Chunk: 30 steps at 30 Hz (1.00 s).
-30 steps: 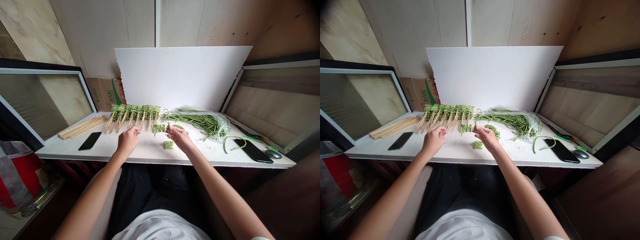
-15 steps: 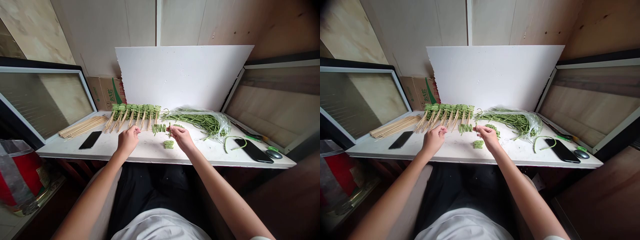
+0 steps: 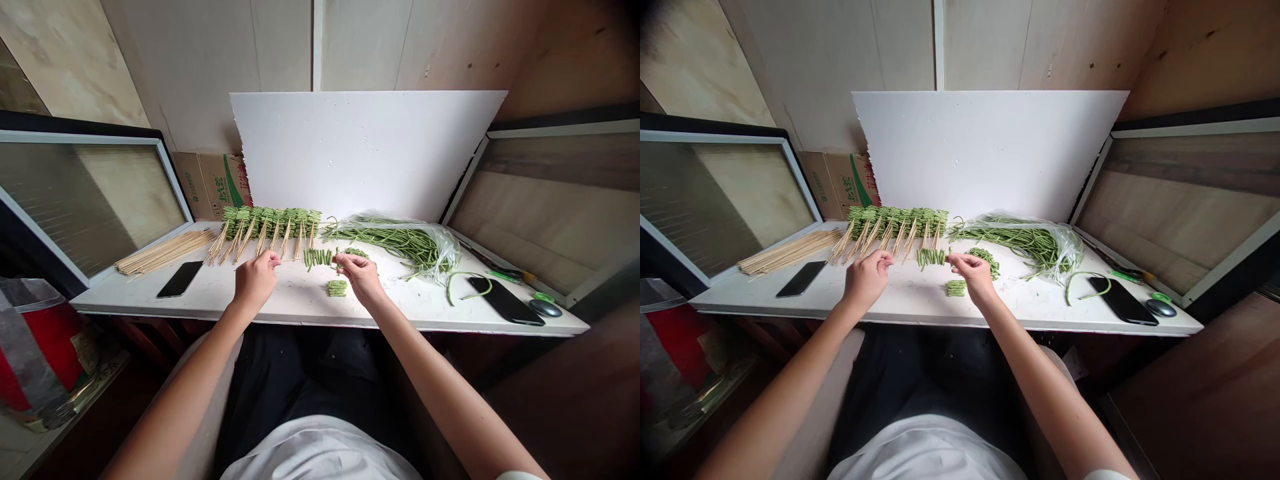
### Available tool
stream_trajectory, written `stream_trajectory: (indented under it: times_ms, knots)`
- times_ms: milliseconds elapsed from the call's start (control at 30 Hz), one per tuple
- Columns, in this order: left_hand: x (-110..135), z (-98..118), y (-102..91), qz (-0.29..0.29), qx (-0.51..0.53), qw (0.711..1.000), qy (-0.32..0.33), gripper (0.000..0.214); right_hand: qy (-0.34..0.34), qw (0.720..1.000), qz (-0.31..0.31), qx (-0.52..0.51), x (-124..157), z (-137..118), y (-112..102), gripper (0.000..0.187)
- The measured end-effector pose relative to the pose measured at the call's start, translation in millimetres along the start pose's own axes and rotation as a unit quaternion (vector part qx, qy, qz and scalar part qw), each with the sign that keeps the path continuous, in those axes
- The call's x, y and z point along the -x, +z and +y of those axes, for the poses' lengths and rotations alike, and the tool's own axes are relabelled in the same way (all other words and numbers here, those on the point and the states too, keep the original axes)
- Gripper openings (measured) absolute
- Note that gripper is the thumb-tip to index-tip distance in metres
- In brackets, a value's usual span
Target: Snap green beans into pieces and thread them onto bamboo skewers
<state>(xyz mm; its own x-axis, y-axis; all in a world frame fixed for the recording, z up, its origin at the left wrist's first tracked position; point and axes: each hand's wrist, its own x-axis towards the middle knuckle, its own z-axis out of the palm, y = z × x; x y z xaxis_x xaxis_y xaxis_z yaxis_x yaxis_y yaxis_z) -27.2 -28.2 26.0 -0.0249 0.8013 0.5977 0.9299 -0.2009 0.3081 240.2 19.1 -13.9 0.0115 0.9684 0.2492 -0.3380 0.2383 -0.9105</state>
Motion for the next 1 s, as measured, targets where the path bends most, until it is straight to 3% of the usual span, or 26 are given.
stream_trajectory:
  times_ms: [267,533,733,1000]
  knots:
    - [1.8,0.2,4.6,-0.001,0.004,1.0,0.005,0.021,0.029,0.999,0.03,-0.023,3.5,3.1,9.5,0.034]
    - [0.3,-3.1,13.1,-0.026,0.019,0.999,-0.001,0.02,0.046,0.999,0.008,-0.004,3.1,0.9,7.3,0.045]
    - [-0.4,-4.3,14.6,-0.037,0.02,0.999,-0.002,0.02,0.059,0.998,0.015,0.024,0.6,2.4,3.5,0.044]
    - [-4.0,-12.0,13.1,-0.084,0.085,0.992,0.043,0.017,0.056,0.997,0.038,0.038,-2.5,-5.4,-0.5,0.045]
